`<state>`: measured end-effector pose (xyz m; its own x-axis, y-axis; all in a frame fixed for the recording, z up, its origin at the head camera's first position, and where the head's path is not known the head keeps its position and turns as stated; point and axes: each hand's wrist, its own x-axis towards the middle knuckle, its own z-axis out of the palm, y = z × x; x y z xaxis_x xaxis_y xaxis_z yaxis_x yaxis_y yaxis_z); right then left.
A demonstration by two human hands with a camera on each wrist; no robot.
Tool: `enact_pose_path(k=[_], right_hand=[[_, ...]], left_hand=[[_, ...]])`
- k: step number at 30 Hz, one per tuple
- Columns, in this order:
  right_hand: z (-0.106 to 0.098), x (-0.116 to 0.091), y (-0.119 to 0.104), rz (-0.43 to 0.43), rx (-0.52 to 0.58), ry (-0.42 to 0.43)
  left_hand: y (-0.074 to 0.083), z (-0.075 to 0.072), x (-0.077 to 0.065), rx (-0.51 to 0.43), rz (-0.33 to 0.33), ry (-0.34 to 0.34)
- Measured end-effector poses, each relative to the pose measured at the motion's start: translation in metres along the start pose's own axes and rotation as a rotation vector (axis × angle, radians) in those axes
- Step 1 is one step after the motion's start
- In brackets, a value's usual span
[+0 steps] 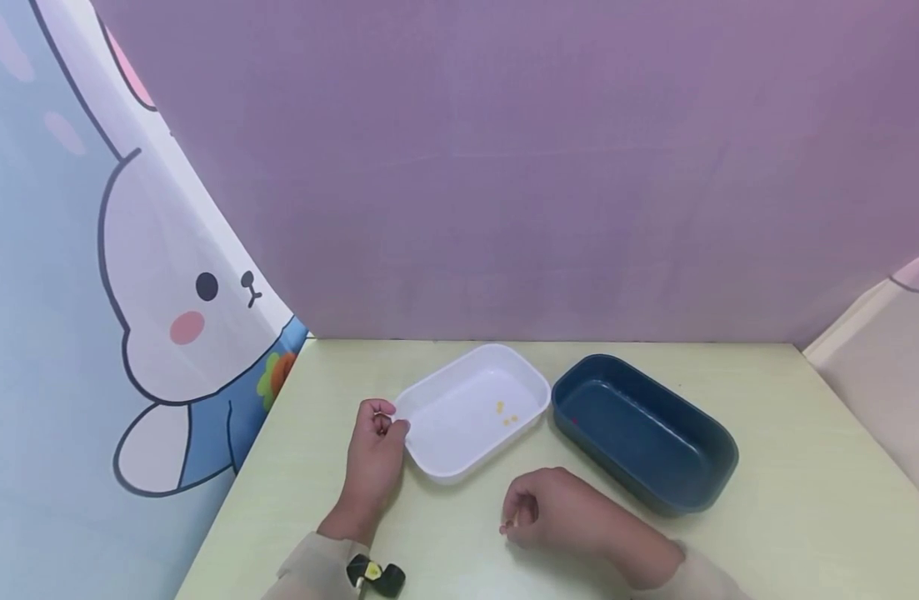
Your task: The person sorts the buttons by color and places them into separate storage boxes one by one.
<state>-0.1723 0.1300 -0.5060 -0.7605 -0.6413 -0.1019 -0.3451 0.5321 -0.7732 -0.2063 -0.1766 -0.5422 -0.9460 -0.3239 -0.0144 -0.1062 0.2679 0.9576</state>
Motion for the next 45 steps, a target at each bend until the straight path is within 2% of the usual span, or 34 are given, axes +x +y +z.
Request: enact_pose_path(k=[13, 24, 32, 45], right_hand=[[0.008, -0.003, 0.009, 0.002, -0.032, 0.041], [0.013, -0.006, 0.006, 0.031, -0.039, 0.053], [0.015, -0.003, 0.01, 0.009, -0.061, 0.084], [0.015, -0.002, 0.012, -0.032, -0.069, 0.075]], left_hand=[[-0.005, -0.002, 0.001, -0.004, 0.007, 0.002], [0.001, -0.002, -0.003, 0.003, 0.006, 0.004], [0.001, -0.002, -0.003, 0.005, 0.008, 0.0], [0.004, -0.002, -0.004, -0.008, 0.005, -0.001]])
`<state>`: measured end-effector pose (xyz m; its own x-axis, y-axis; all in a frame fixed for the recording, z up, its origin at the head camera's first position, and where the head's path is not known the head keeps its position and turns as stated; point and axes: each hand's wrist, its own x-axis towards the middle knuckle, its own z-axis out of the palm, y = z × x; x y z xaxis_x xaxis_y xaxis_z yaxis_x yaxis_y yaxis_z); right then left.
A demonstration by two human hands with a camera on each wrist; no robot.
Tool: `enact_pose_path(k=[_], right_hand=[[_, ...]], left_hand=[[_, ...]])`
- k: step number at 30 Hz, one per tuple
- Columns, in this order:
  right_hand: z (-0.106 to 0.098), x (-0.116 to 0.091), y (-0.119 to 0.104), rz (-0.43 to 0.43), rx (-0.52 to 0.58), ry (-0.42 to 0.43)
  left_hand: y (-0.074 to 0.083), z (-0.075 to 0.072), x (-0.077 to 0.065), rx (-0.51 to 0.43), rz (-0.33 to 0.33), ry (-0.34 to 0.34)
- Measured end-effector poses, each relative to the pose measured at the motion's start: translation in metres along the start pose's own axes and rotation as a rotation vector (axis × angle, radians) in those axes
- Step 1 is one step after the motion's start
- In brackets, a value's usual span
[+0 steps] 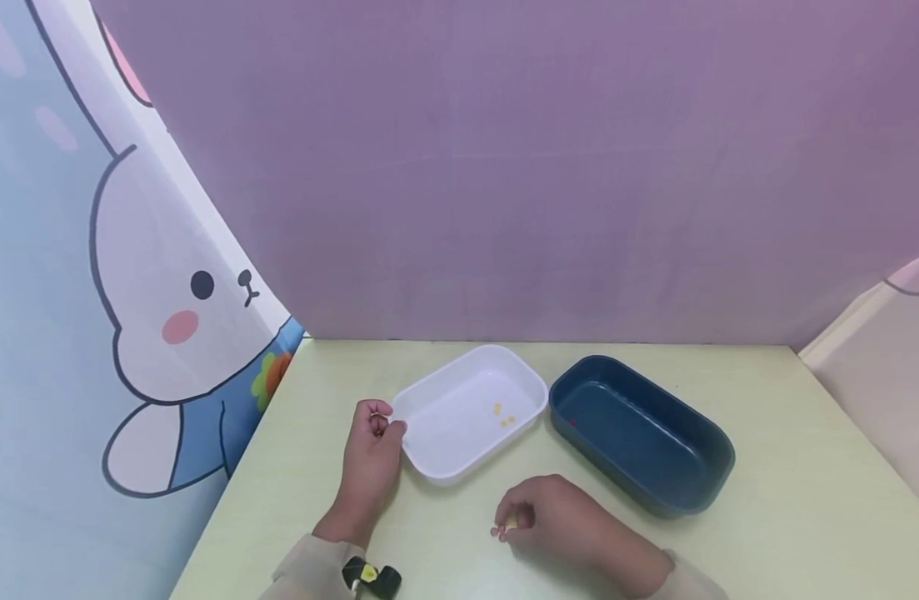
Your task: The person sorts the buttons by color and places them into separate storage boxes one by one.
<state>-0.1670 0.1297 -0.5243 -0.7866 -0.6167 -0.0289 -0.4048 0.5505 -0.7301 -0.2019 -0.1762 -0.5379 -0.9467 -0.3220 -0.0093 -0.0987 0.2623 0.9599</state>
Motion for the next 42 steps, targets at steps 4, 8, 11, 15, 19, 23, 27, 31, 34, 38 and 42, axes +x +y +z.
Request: enact_pose_path(k=[4, 8, 11, 15, 19, 23, 27, 31, 34, 38, 42], right_hand=[[-0.001, 0.0, -0.001, -0.018, -0.019, 0.003], [-0.002, -0.001, -0.001, -0.022, -0.016, -0.001], [-0.003, -0.001, -0.001, -0.017, -0.009, -0.011], [-0.003, -0.002, 0.001, -0.021, -0.012, -0.013], [0.0, -0.002, 0.003, -0.031, -0.01, -0.012], [0.004, -0.002, 0.004, -0.028, 0.004, -0.016], [0.005, -0.002, 0.002, -0.024, 0.001, -0.023], [0.005, -0.002, 0.0, -0.02, -0.002, -0.035], [0.004, -0.001, 0.0, -0.026, -0.006, -0.049], [0.001, -0.002, -0.002, -0.024, -0.043, -0.066], [0.0, -0.003, -0.006, 0.025, -0.067, -0.091]], left_hand=[[0.001, 0.0, 0.0, -0.003, 0.005, -0.007], [0.002, 0.001, 0.0, -0.008, 0.008, -0.008], [0.001, 0.001, -0.001, -0.009, 0.01, -0.007], [0.001, 0.001, -0.001, -0.01, 0.013, -0.006], [0.001, 0.001, -0.001, -0.008, 0.01, -0.004], [0.001, 0.001, -0.001, -0.008, 0.006, -0.002], [0.0, 0.0, -0.001, -0.003, 0.001, -0.004], [-0.002, 0.0, -0.001, 0.014, -0.008, 0.0], [-0.003, 0.0, 0.0, 0.015, -0.014, -0.002], [-0.003, 0.0, 0.001, 0.003, -0.016, -0.007], [-0.002, 0.0, 0.001, 0.007, -0.01, -0.002]])
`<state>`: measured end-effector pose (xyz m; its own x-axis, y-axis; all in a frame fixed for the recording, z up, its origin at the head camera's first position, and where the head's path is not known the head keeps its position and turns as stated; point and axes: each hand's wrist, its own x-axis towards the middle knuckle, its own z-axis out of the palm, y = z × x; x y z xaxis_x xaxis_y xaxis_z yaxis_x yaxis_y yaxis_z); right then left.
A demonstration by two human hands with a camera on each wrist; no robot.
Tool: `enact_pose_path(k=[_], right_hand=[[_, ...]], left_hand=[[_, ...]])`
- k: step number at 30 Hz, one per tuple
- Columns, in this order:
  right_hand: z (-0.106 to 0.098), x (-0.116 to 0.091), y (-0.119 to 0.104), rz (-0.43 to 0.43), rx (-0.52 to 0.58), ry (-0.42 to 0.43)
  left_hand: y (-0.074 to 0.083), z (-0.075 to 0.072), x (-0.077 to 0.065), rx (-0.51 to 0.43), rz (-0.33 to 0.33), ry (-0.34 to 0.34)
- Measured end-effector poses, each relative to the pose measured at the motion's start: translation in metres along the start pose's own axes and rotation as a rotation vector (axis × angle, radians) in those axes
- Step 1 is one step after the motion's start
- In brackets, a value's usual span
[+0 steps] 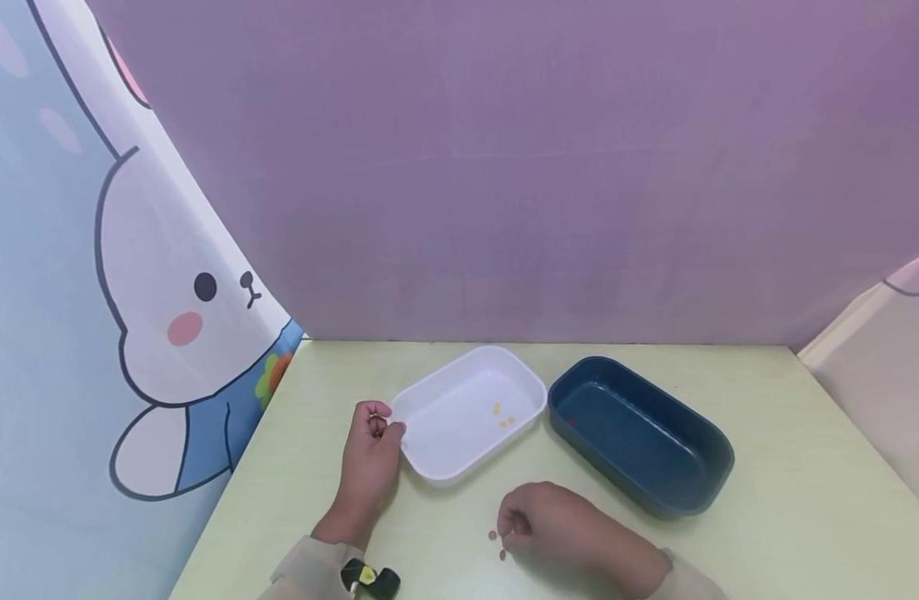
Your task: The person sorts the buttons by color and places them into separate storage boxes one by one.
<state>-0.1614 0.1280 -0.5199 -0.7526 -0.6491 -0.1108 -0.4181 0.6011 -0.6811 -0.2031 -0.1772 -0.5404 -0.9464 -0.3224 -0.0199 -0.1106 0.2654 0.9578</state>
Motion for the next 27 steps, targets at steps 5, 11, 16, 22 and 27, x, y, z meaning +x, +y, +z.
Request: enact_pose_path(k=[5, 11, 16, 22, 27], right_hand=[[-0.0009, -0.0001, -0.0013, 0.037, -0.014, -0.01], [0.0, 0.0008, 0.0005, 0.049, -0.023, 0.012], [0.0008, -0.0007, 0.0007, 0.061, 0.003, 0.019], [0.0012, -0.0017, 0.0, 0.091, 0.046, 0.03], [-0.0052, 0.0004, 0.0026, 0.127, 0.122, 0.034]], left_hand=[[-0.0001, 0.0003, 0.0003, 0.0, 0.014, 0.008], [0.0005, -0.0005, 0.0, -0.009, 0.014, 0.008], [0.0031, -0.0015, -0.0024, -0.015, 0.011, -0.001], [0.0036, -0.001, -0.0026, -0.015, 0.007, 0.0], [0.0035, -0.0014, -0.0029, -0.015, 0.008, 0.001]])
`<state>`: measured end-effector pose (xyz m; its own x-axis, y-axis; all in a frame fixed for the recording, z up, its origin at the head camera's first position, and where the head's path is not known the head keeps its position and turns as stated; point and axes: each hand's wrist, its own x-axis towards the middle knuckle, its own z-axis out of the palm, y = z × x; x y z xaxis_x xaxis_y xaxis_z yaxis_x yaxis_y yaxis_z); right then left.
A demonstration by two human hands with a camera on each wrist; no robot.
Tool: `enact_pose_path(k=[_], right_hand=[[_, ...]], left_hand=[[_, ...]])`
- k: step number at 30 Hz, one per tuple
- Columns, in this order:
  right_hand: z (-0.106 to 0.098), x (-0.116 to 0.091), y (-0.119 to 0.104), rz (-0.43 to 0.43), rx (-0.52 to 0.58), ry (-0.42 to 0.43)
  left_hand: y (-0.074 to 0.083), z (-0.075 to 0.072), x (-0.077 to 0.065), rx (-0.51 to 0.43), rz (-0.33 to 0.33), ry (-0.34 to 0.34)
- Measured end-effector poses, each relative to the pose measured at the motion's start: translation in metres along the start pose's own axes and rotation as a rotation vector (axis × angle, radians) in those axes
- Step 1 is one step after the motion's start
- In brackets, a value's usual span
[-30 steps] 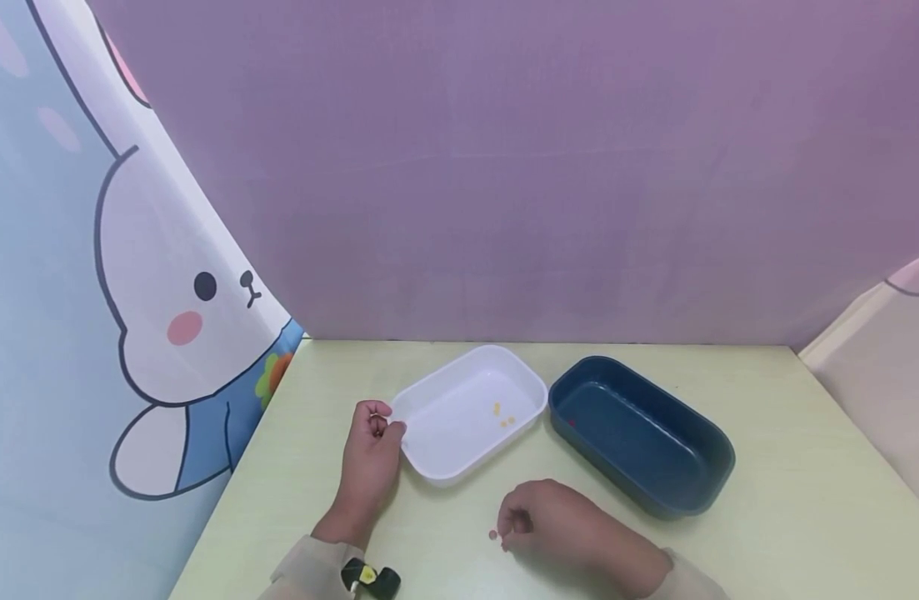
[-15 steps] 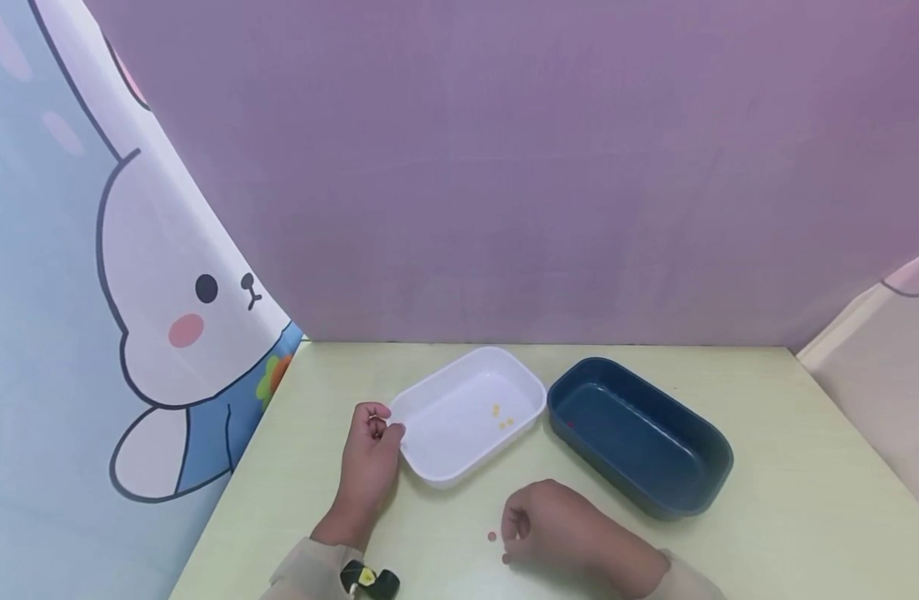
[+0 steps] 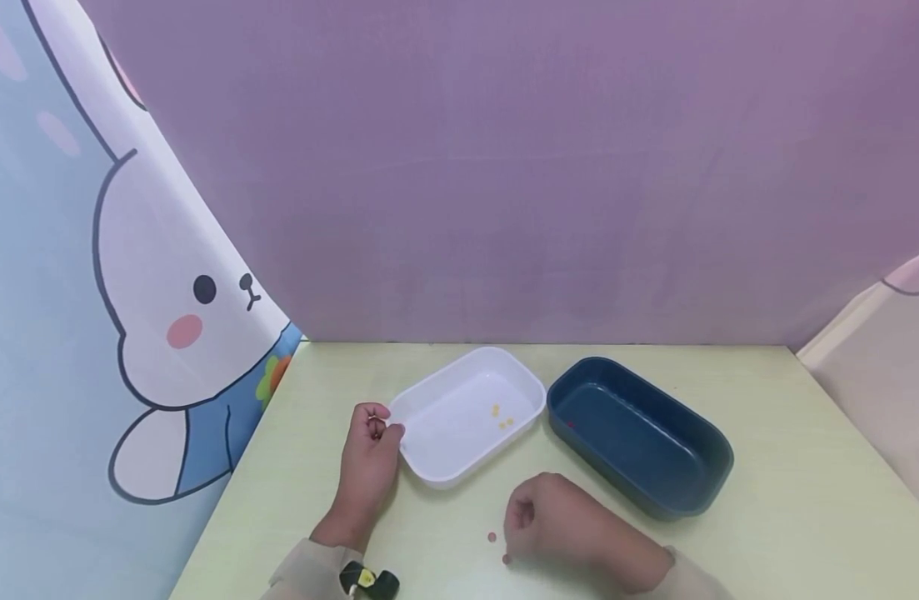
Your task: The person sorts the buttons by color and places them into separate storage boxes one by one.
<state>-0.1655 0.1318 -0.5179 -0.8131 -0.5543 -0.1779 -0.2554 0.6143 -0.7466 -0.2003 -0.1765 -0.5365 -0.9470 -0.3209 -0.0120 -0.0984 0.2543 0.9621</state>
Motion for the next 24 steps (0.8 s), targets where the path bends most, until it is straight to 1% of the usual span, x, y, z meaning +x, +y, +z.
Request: enact_pose_path(k=[3, 6, 9, 14, 17, 20, 24], right_hand=[[-0.007, 0.002, 0.002, 0.017, 0.07, 0.013], [-0.013, 0.004, 0.004, 0.012, 0.136, 0.025], [-0.018, 0.005, 0.004, 0.027, 0.231, 0.03], [-0.029, 0.003, -0.004, 0.117, 0.391, 0.023], [-0.037, 0.003, -0.009, 0.153, 0.461, 0.028], [-0.047, 0.002, -0.012, 0.154, 0.533, 0.038], [-0.064, 0.003, -0.018, 0.129, 0.617, 0.047]], left_hand=[[0.0, 0.0, 0.0, 0.004, -0.004, -0.002], [0.001, -0.001, 0.0, 0.007, -0.01, -0.001], [0.001, -0.001, 0.0, 0.006, -0.011, -0.004], [0.001, 0.0, 0.0, -0.006, -0.001, -0.015], [0.002, 0.0, 0.0, -0.009, 0.001, -0.016], [0.002, 0.0, 0.0, -0.007, -0.001, -0.016], [0.001, 0.0, 0.001, -0.007, 0.003, -0.016]])
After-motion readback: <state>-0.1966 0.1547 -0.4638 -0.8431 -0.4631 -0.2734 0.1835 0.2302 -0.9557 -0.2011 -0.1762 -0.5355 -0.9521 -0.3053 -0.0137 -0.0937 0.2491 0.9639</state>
